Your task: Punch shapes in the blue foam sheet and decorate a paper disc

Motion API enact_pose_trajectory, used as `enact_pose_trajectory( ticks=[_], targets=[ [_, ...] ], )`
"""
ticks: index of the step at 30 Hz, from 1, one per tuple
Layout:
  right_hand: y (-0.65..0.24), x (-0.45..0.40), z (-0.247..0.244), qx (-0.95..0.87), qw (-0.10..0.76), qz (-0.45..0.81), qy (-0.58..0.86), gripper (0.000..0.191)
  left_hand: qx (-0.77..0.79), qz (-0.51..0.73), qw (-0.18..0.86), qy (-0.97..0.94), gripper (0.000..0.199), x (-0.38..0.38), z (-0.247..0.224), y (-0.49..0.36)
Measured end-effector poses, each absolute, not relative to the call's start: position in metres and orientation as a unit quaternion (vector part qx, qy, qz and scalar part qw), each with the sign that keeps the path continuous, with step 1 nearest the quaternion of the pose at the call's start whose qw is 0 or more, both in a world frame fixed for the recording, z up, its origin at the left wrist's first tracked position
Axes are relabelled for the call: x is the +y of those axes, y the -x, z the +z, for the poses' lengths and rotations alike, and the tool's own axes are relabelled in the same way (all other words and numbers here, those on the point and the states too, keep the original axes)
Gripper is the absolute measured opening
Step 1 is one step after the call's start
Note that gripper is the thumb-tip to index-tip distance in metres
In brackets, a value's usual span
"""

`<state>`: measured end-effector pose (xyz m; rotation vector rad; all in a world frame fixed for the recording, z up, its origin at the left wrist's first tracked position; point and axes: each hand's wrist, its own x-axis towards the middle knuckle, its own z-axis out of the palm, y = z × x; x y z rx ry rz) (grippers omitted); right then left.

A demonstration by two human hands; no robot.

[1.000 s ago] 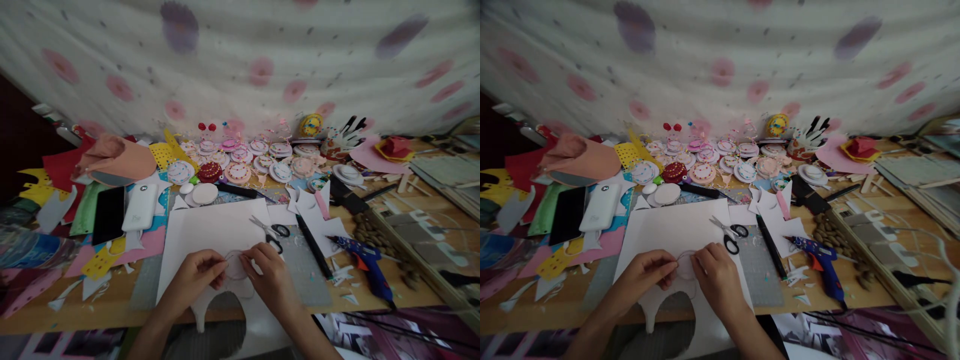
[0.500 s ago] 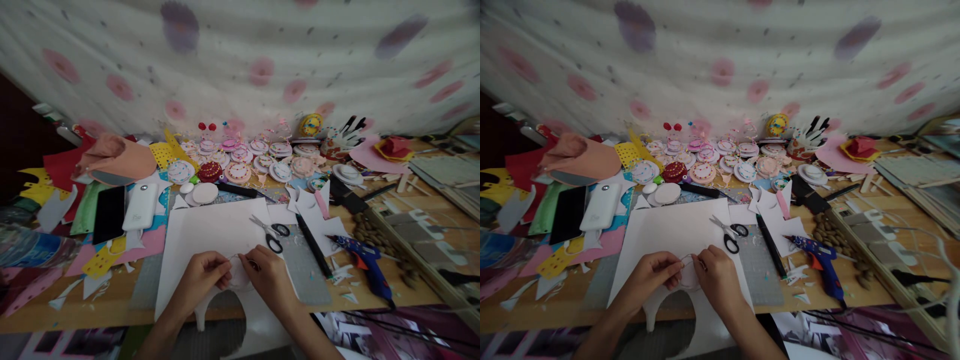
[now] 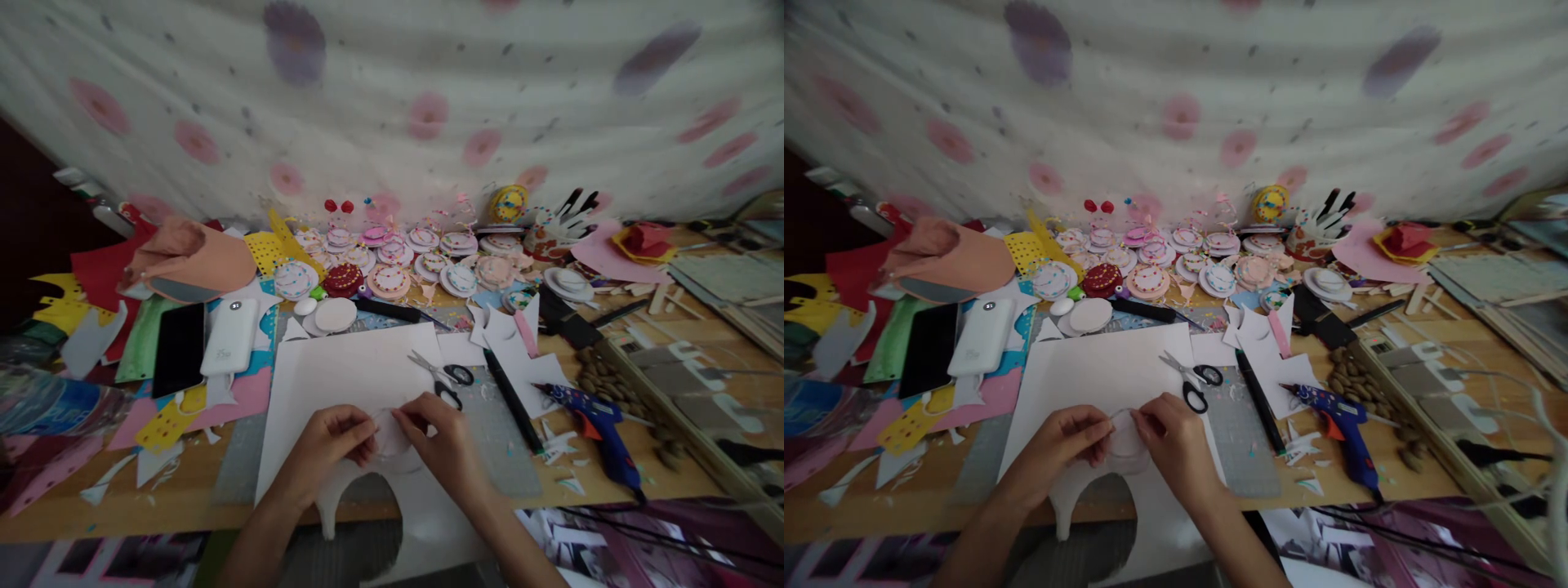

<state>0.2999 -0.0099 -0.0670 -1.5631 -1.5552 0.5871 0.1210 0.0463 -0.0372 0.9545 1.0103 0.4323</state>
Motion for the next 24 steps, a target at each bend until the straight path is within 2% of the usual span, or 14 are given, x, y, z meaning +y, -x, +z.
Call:
enact_pose_trajectory(
  ticks=[1,5,9,12,15,20,24],
  targets=[
    [-0.303,-0.01,-0.066,-0.61,0.439,0.248,0.612,0.011,0.463,0.211,0.751,-0.42,0.034,0.048,-0.037,-0.12],
    [-0.313,-0.014,-0.06,-0.538,0.505,0.318,0.595,0.019,0.468,0.241,0.774,-0.352,0.033,0.053,-0.041,-0.116],
    [-0.312,-0.022,-0.053,-0.458,0.51,0.486,0.542,0.019,0.473,0.242,0.782,-0.327,0.033,0.052,-0.048,-0.117],
    [-0.306,-0.025,-0.051,-0.41,0.512,0.553,0.514,0.021,0.481,0.225,0.777,-0.337,0.036,0.051,-0.051,-0.12],
    [-0.303,-0.021,-0.054,-0.368,0.521,0.562,0.526,0.026,0.492,0.202,0.747,-0.4,0.039,0.051,-0.051,-0.12],
    [-0.302,-0.015,-0.059,-0.346,0.515,0.552,0.557,0.033,0.544,0.265,0.587,-0.538,0.039,0.052,-0.042,-0.118],
    [-0.298,-0.015,-0.064,-0.366,0.492,0.545,0.572,0.033,0.486,0.265,0.63,-0.544,0.032,0.051,-0.033,-0.124]
  ],
)
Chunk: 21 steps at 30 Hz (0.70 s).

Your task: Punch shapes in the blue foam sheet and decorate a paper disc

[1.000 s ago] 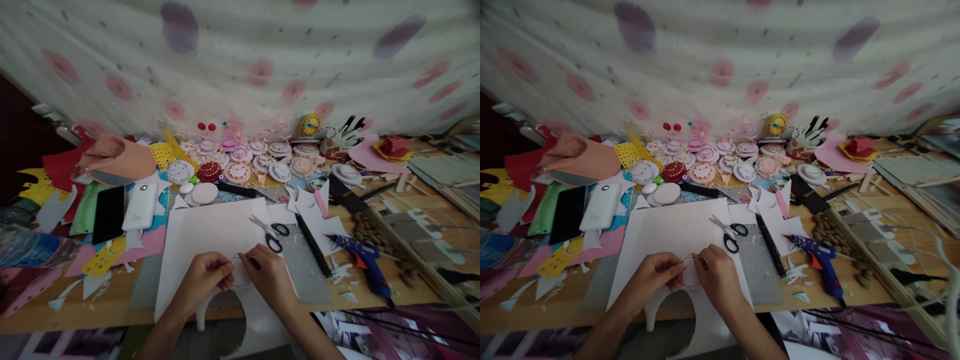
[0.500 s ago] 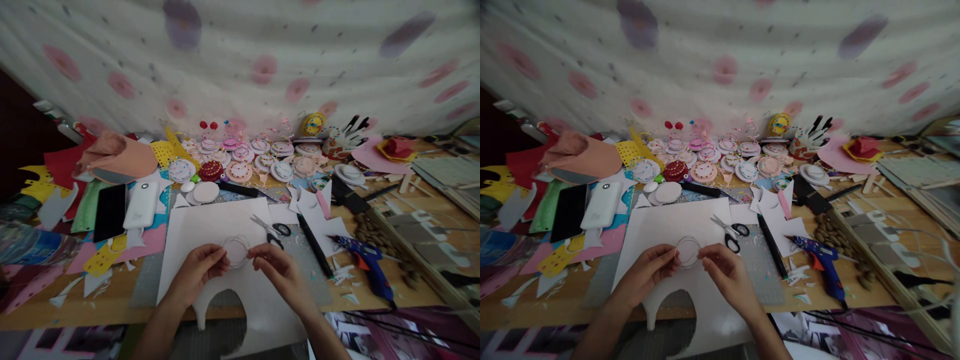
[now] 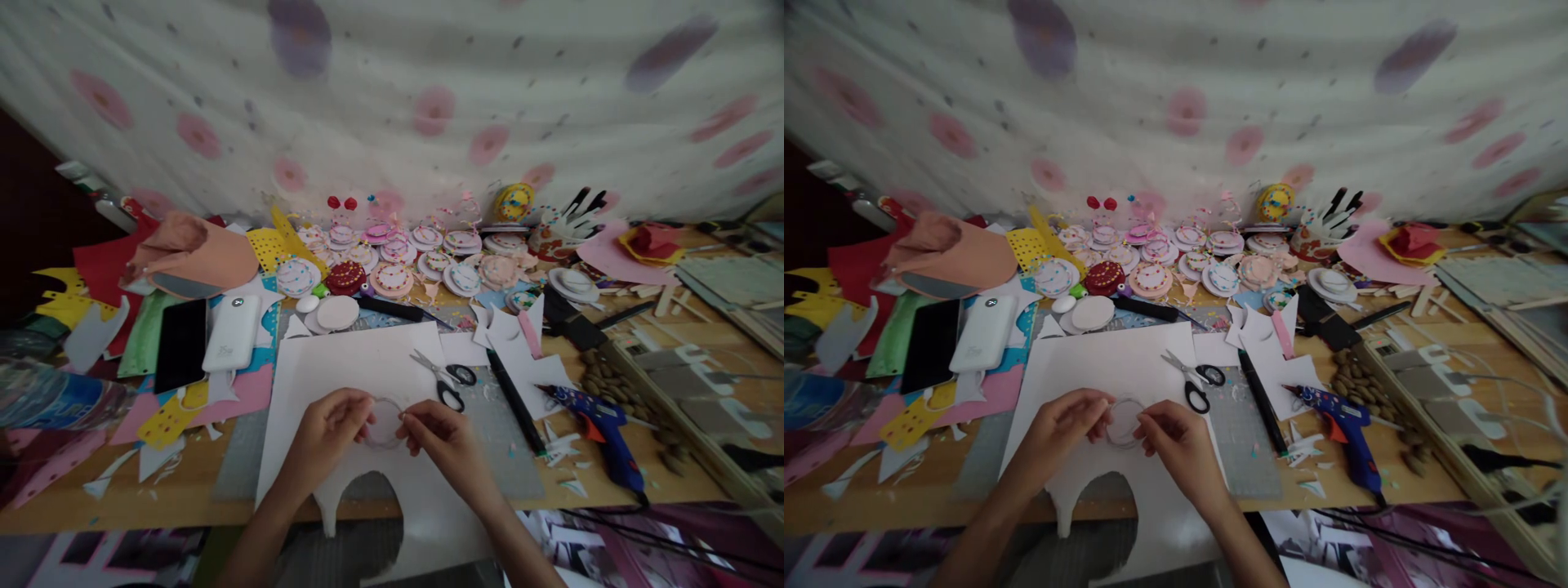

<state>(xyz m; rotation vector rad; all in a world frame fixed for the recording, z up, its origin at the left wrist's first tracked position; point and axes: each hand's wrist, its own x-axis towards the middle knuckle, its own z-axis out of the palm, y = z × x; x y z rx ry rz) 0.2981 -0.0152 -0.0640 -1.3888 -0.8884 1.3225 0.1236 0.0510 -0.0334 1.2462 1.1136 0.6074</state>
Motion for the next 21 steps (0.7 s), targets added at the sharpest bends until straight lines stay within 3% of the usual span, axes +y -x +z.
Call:
enact_pose_trajectory(
  ticks=[8,14,21],
  targets=[
    [-0.294,-0.012,-0.077,-0.363,0.496,0.528,0.586,0.033,0.467,0.233,0.657,-0.544,0.029,0.058,-0.042,-0.126],
    [-0.288,-0.012,-0.079,-0.389,0.49,0.448,0.639,0.026,0.466,0.216,0.668,-0.538,0.029,0.056,-0.045,-0.117],
    [-0.286,-0.012,-0.068,-0.496,0.426,0.376,0.656,0.016,0.489,0.239,0.672,-0.502,0.03,0.052,-0.047,-0.116]
  ],
)
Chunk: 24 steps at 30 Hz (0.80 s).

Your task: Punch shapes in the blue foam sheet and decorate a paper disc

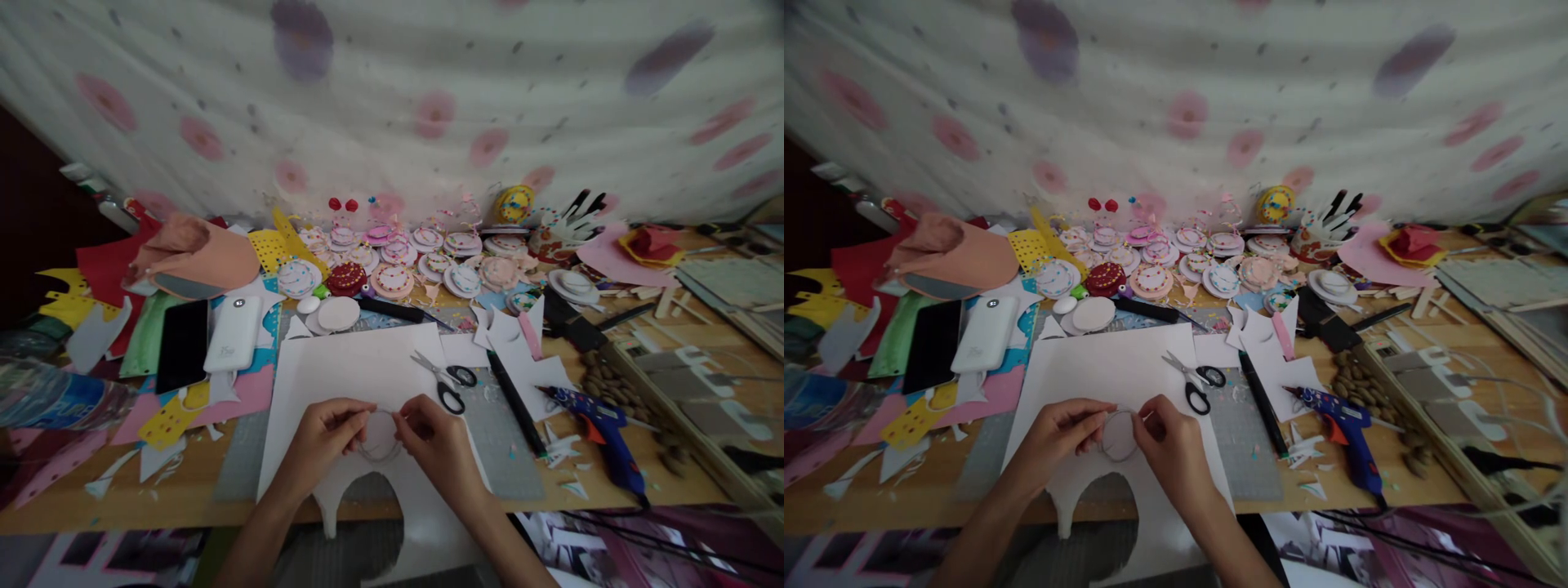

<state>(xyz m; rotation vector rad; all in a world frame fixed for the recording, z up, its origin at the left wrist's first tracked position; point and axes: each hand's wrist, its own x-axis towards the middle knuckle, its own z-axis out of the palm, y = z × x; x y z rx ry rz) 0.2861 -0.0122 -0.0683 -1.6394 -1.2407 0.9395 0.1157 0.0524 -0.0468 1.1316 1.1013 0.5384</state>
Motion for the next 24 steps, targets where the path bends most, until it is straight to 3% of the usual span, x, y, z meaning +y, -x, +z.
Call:
enact_pose_trajectory(
  ticks=[4,11,16,24],
  targets=[
    [-0.286,-0.009,-0.064,-0.543,0.396,0.343,0.656,0.02,0.484,0.239,0.675,-0.502,0.03,0.051,-0.045,-0.115],
    [-0.276,-0.003,-0.078,-0.523,0.434,0.3,0.669,0.027,0.483,0.247,0.681,-0.492,0.032,0.049,-0.048,-0.113],
    [-0.283,-0.007,-0.072,-0.523,0.439,0.346,0.644,0.023,0.494,0.277,0.68,-0.466,0.037,0.051,-0.043,-0.108],
    [-0.298,-0.014,-0.066,-0.48,0.491,0.376,0.622,0.021,0.427,0.341,0.707,-0.449,0.027,0.056,-0.032,-0.093]
  ],
)
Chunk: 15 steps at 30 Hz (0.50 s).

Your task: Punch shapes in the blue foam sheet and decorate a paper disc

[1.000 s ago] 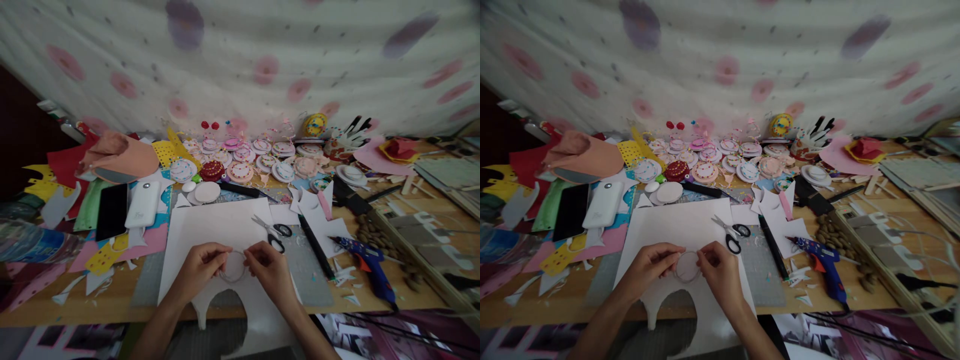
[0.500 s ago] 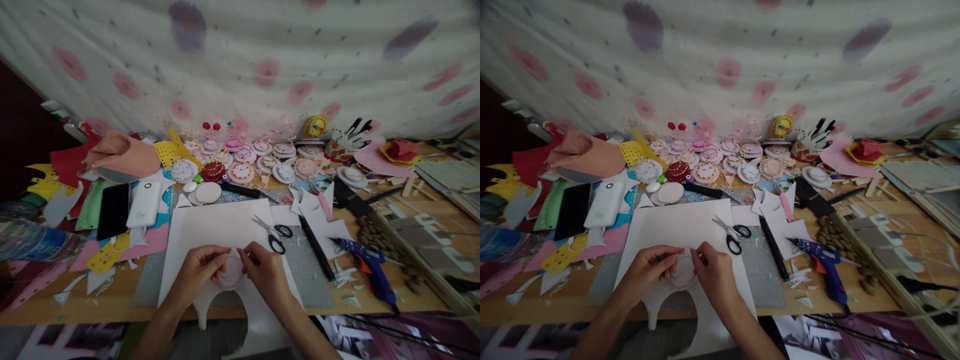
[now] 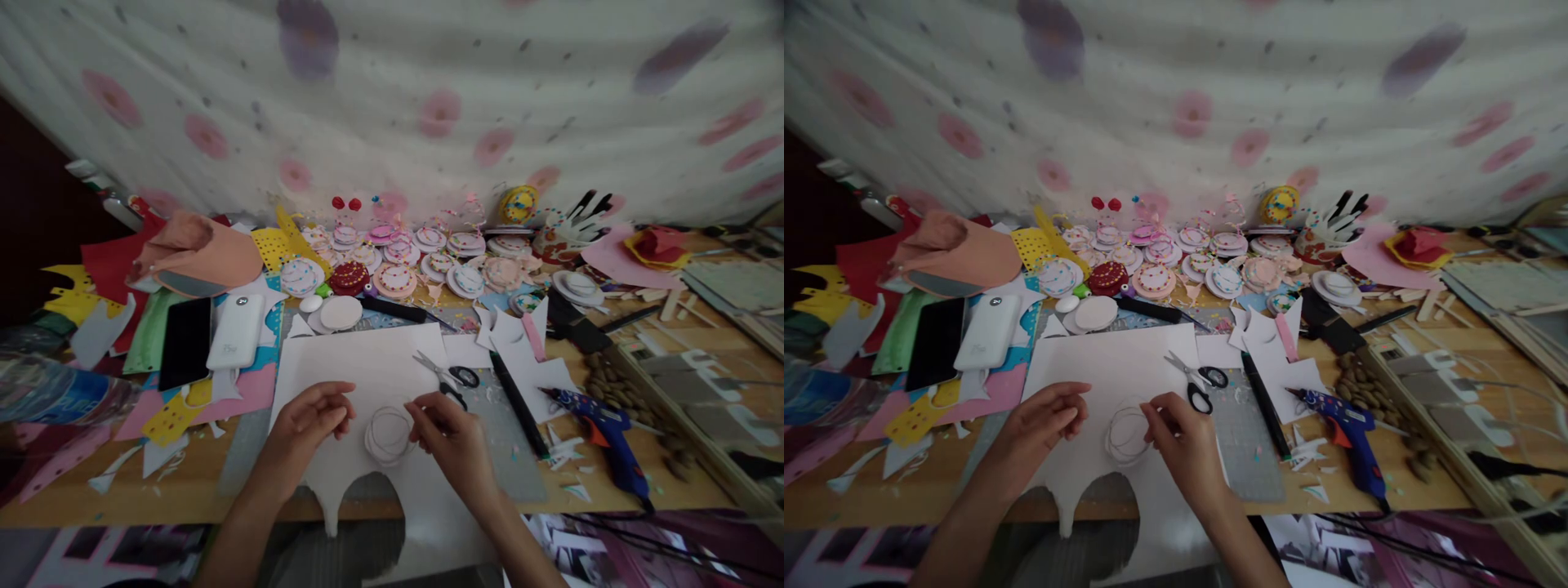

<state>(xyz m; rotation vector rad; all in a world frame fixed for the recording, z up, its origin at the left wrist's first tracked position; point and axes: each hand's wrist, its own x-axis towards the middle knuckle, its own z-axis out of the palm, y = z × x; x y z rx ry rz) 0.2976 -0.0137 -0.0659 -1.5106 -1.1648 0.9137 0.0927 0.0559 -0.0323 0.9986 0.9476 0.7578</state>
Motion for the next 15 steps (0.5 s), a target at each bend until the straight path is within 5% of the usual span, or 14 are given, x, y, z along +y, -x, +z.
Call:
enact_pose_trajectory(
  ticks=[15],
  targets=[
    [-0.2999,-0.0118,-0.0626,-0.433,0.521,0.371,0.634,0.026,0.408,0.376,0.721,-0.415,0.016,0.054,-0.0284,-0.0897]
  ],
)
